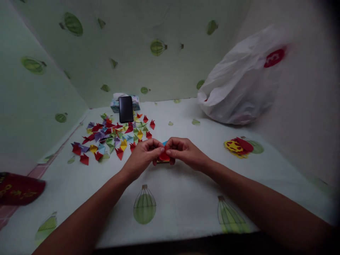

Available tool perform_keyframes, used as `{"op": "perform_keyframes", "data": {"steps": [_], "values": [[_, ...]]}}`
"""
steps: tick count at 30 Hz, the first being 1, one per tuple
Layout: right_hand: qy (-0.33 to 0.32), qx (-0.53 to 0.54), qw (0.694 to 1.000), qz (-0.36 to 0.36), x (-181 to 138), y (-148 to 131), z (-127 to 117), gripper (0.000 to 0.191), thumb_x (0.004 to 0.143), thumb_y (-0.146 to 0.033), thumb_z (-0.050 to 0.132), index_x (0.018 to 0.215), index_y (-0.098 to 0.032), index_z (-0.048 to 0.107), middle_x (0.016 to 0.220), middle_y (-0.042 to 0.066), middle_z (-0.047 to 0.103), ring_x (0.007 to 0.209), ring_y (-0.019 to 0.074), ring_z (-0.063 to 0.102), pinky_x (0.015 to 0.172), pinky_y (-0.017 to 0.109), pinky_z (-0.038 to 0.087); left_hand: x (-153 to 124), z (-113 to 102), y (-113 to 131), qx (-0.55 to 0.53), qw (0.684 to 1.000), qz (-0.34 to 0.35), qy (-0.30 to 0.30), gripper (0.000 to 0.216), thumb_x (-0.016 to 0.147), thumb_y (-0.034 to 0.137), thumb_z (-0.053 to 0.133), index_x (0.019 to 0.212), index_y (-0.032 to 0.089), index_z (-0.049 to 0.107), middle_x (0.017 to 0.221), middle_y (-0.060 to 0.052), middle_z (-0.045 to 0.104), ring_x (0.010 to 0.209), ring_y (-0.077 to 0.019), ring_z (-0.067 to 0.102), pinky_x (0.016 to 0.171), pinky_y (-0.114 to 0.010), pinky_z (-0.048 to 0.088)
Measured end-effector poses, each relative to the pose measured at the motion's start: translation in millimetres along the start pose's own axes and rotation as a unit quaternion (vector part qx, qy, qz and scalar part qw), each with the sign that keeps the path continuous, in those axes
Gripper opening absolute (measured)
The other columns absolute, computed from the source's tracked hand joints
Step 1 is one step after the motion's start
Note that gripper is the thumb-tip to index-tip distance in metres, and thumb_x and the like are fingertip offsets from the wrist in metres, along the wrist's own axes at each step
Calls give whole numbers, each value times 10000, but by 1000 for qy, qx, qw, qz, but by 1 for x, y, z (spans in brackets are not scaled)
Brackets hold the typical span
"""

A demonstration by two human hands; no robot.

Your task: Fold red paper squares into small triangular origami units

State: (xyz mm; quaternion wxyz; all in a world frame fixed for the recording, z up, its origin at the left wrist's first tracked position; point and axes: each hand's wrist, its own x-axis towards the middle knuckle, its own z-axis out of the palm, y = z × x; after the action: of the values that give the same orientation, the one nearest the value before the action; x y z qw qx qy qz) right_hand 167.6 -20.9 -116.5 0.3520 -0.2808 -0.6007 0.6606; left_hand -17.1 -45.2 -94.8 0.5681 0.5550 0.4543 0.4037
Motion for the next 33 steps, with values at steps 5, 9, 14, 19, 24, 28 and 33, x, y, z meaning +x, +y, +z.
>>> {"op": "perform_keyframes", "data": {"steps": [5,9,14,19,24,28,33], "values": [[1,-6,1000,2,0,0,0,160,782,-266,689,767,-160,569,615,-38,588,524,80,545,503,214,428,-1,1,0,3,1000,-3,-5,204,757,327,730,787,145,643,677,7,617,575,-88,534,497,-203,445],[14,-29,999,-1,0,-3,2,165,761,-260,686,729,-166,555,604,-51,558,511,73,518,488,210,432,0,2,-2,-3,1000,-12,-3,230,747,347,738,783,141,643,666,1,623,574,-93,539,504,-206,446],[38,-77,996,-3,0,-4,4,166,757,-259,678,704,-168,549,599,-48,562,512,76,522,487,213,421,2,2,-4,1,1000,-17,-3,241,740,356,742,785,141,643,661,4,623,559,-90,537,510,-212,443],[17,-60,998,-6,-1,-3,3,150,804,-285,633,732,-167,574,597,-30,592,515,93,547,514,236,423,1,2,-4,16,1000,-16,0,235,754,362,725,775,145,635,648,1,624,565,-96,532,509,-214,422],[30,-111,993,-16,-2,-4,2,141,815,-258,615,710,-176,569,576,-34,584,505,97,545,503,231,414,2,0,-4,19,1000,-22,-11,229,739,352,734,786,144,649,657,-1,635,565,-98,536,529,-225,427],[7,-147,989,-25,-3,-5,1,181,850,-286,590,713,-169,577,613,-3,620,525,108,559,511,239,424,2,-2,-2,42,998,-36,-28,198,736,322,721,766,141,645,642,-4,646,544,-91,529,540,-227,415],[-18,-152,988,-21,-3,-5,0,294,868,-394,590,682,-167,569,601,-2,614,509,99,539,500,226,411,1,-3,-1,102,993,-39,-48,119,765,265,661,787,149,658,657,-17,675,551,-98,531,533,-226,381]]}}
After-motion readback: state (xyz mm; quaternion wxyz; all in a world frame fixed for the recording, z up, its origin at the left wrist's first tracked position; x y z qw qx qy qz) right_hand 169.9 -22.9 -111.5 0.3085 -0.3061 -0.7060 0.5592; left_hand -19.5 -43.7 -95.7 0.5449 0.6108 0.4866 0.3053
